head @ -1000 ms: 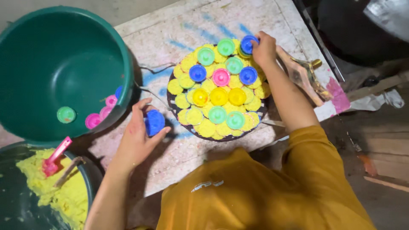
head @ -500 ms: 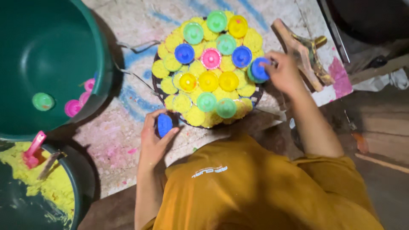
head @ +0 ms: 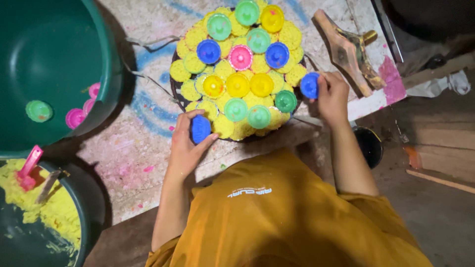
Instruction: The person scoops yellow batter from a green bowl using a pink spatula and fills a wooden mold. They press the mold onto a tray of yellow cakes and release the batter. The person then places colorful plastic bottle caps onto the cakes.
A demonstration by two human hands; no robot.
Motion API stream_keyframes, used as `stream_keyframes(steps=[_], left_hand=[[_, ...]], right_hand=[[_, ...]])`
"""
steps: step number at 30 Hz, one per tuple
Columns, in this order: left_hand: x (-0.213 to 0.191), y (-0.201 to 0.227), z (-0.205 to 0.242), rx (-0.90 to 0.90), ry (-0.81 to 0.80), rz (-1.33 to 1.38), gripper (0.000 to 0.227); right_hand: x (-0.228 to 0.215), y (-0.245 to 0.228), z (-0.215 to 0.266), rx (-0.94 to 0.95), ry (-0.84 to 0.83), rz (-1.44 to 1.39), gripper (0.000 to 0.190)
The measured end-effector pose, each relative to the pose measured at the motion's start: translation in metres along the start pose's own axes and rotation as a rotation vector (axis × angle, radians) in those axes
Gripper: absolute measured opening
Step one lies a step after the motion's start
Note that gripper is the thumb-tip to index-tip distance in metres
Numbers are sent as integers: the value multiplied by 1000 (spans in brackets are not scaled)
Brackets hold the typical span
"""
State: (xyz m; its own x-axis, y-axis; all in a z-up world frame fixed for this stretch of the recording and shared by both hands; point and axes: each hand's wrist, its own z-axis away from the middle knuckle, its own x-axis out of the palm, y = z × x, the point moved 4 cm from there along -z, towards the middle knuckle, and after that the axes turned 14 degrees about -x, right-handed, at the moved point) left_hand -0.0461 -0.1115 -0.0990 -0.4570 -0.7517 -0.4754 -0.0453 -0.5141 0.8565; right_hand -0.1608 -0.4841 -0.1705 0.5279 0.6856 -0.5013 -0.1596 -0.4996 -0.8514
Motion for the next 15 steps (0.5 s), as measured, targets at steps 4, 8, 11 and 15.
stream_keyframes(steps=[4, 8, 11, 15], left_hand=[[4, -1, 4, -1, -4, 3, 60], [6, -2, 7, 76, 4, 6, 61], [17, -7, 10, 51, 13, 22, 73], [37, -9, 1, 42, -122, 379, 94]], right_hand=[[15, 9, -16, -377, 2, 281, 10], [30, 3, -24, -374, -2, 307, 13], [22, -32, -14, -544, 52, 517, 25], [39, -76, 6, -427, -152, 109, 21]])
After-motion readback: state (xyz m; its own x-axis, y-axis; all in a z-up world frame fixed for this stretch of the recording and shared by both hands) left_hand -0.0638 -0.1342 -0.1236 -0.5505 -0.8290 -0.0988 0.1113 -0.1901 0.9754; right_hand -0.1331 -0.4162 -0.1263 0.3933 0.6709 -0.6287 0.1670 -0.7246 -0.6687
